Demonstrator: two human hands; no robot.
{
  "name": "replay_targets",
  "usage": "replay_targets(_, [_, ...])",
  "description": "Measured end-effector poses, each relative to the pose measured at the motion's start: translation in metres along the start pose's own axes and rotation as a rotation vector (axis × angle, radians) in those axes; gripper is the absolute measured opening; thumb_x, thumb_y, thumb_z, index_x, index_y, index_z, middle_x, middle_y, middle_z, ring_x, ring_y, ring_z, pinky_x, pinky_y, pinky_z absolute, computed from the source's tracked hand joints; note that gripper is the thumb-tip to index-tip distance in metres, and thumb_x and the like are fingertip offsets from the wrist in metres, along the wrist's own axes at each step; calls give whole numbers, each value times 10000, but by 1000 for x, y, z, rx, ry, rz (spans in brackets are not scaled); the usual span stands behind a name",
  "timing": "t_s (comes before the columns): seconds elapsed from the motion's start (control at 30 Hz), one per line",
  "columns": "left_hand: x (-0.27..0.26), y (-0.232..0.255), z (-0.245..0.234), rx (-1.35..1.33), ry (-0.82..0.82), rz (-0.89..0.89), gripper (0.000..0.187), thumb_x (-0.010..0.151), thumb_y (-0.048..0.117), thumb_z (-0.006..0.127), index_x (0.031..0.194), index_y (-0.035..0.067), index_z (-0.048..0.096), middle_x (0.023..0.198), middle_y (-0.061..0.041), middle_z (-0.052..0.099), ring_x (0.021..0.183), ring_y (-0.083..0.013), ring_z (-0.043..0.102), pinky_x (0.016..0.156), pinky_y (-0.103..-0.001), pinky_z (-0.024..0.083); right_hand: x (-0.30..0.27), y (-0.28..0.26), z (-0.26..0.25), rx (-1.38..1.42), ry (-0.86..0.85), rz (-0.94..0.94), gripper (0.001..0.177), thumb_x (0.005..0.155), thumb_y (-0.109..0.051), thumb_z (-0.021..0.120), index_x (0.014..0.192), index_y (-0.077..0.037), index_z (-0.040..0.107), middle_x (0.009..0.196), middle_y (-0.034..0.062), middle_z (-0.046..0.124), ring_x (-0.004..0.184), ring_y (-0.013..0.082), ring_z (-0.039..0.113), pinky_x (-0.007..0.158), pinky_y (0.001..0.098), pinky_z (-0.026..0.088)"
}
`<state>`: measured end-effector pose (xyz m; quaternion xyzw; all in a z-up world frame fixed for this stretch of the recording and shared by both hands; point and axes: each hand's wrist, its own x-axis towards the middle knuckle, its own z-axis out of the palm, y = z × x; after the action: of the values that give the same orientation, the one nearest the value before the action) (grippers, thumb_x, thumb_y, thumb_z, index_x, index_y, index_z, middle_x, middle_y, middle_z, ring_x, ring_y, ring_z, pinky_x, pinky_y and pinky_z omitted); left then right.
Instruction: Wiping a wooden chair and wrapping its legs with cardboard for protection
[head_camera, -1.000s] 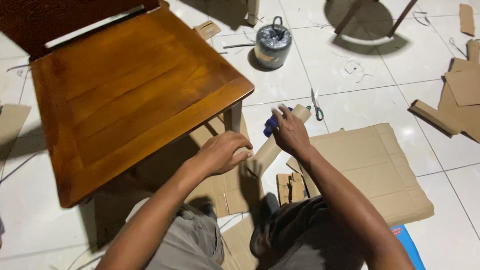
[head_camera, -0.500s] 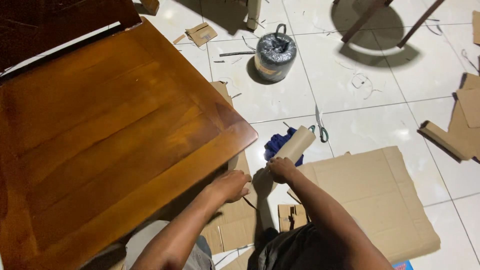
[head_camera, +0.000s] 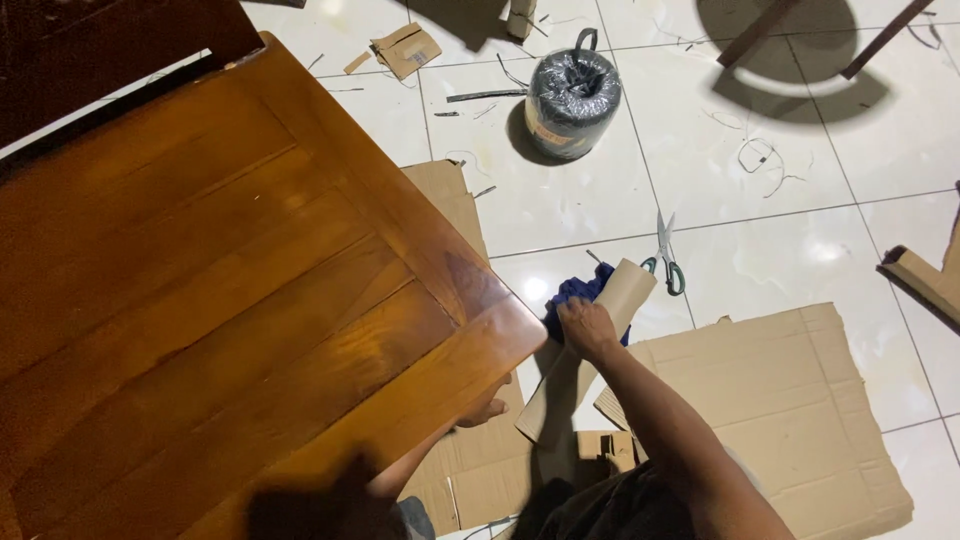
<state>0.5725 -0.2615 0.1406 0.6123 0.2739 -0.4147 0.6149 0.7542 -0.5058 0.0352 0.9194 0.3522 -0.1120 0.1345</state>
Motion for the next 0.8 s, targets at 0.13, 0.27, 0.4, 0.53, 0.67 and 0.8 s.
replay_targets(0.13, [9,-4,-4,193,36,85,644,957,465,534,1508,147,432,1544,-74,494,1331,-251,508,1111,-388,366,-3,-13,-38,46,-39,84,893,859,-393,740,1591,-123,306,1566,214,346,1389,369,469,984,460,547])
replay_targets(0.27, [12,-6,-19,406,91,166,625,962,472,541,1503,177,436,1520,-77,515,1339,-251,514,1124,-402,371,-9,-14,-12,-114,44,220,831,861,-289,678,1610,-150,346,1507,275,498,1198,331,654,888,431,553])
replay_targets(0.4, [11,-12,-20,620,119,241,606,967,478,548,1499,207,440,1495,-80,535,1346,-252,520,1136,-416,376,2,12,61,-137,20,206,673,872,-178,581,1500,-29,389,1222,255,637,1098,377,646,934,475,420])
replay_targets(0.53, [11,-10,-16,835,146,339,588,972,485,555,1494,237,444,1471,-83,556,1354,-252,525,1148,-430,380,-5,28,78,-83,248,169,289,742,-244,598,989,-101,642,837,141,703,825,367,688,844,521,439])
replay_targets(0.67, [2,-27,-11,1051,160,427,571,977,491,562,1489,267,448,1446,-86,576,1362,-253,531,1160,-444,385,-10,32,22,-9,334,199,502,735,-446,697,1115,-122,645,821,118,695,808,332,722,808,523,496])
replay_targets(0.8, [-23,-11,2,1154,186,543,573,957,492,606,1473,278,480,1412,-115,597,1355,-265,547,1139,-445,415,-41,25,-114,352,12,400,537,843,-510,616,1197,-111,678,1022,193,770,1025,414,740,889,532,516])
